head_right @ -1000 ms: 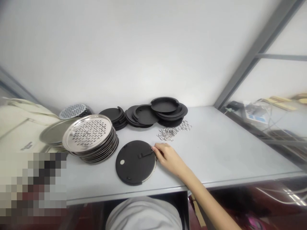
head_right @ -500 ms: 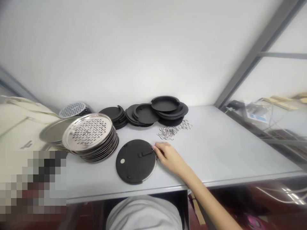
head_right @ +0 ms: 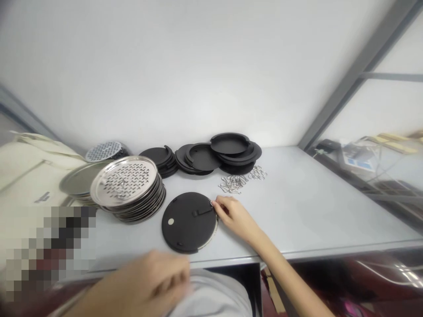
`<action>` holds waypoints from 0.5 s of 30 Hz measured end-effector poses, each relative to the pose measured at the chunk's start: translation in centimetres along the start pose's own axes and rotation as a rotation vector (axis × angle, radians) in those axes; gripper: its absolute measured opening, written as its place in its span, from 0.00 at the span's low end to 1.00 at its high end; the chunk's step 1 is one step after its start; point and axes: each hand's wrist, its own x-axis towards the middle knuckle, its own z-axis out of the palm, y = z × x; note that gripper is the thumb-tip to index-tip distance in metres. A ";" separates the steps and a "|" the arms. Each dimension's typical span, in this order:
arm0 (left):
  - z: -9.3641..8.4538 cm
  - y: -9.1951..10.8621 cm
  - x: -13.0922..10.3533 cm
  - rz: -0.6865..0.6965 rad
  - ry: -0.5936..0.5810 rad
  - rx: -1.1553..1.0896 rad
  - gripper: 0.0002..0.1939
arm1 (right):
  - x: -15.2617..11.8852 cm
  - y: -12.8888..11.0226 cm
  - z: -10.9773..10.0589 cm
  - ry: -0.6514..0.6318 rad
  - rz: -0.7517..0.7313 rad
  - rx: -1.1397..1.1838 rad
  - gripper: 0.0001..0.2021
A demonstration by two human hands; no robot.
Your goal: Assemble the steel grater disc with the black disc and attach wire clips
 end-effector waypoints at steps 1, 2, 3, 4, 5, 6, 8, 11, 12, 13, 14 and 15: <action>-0.6 -0.1 1.5 -0.006 0.033 0.049 0.16 | 0.0 0.0 0.0 0.000 -0.002 0.004 0.18; -1.1 -0.2 3.1 -0.022 0.069 0.110 0.16 | 0.0 0.1 0.0 0.000 -0.005 0.007 0.17; -1.5 -0.4 4.6 -0.030 0.103 0.164 0.17 | 0.0 0.1 0.1 0.002 -0.007 0.011 0.17; -1.8 -0.6 6.1 -0.047 0.119 0.208 0.18 | 0.0 0.2 0.1 0.004 -0.007 0.014 0.17; -1.9 -0.9 7.4 -0.089 0.128 0.340 0.21 | 0.0 0.3 0.1 0.006 -0.005 0.014 0.17; -1.9 -1.2 8.5 -0.080 0.125 0.436 0.23 | -0.1 0.3 0.2 0.010 0.000 0.011 0.17; -1.6 -2.0 10.0 0.008 0.111 0.506 0.23 | -0.1 0.4 0.2 0.019 0.010 0.003 0.17; -0.9 -3.7 11.2 0.106 0.119 0.509 0.18 | -0.1 0.4 0.2 0.020 0.006 -0.014 0.17; -0.7 -4.3 11.4 0.144 0.130 0.496 0.16 | 0.0 0.4 0.2 0.017 0.000 -0.020 0.17; -0.6 -4.9 11.6 0.179 0.143 0.469 0.15 | 0.0 0.3 0.2 0.012 -0.008 -0.026 0.16; -0.5 -5.5 11.8 0.215 0.151 0.434 0.15 | 0.0 0.3 0.2 0.009 -0.016 -0.032 0.16; -0.4 -5.9 11.9 0.240 0.164 0.403 0.14 | 0.1 0.3 0.3 0.006 -0.024 -0.037 0.16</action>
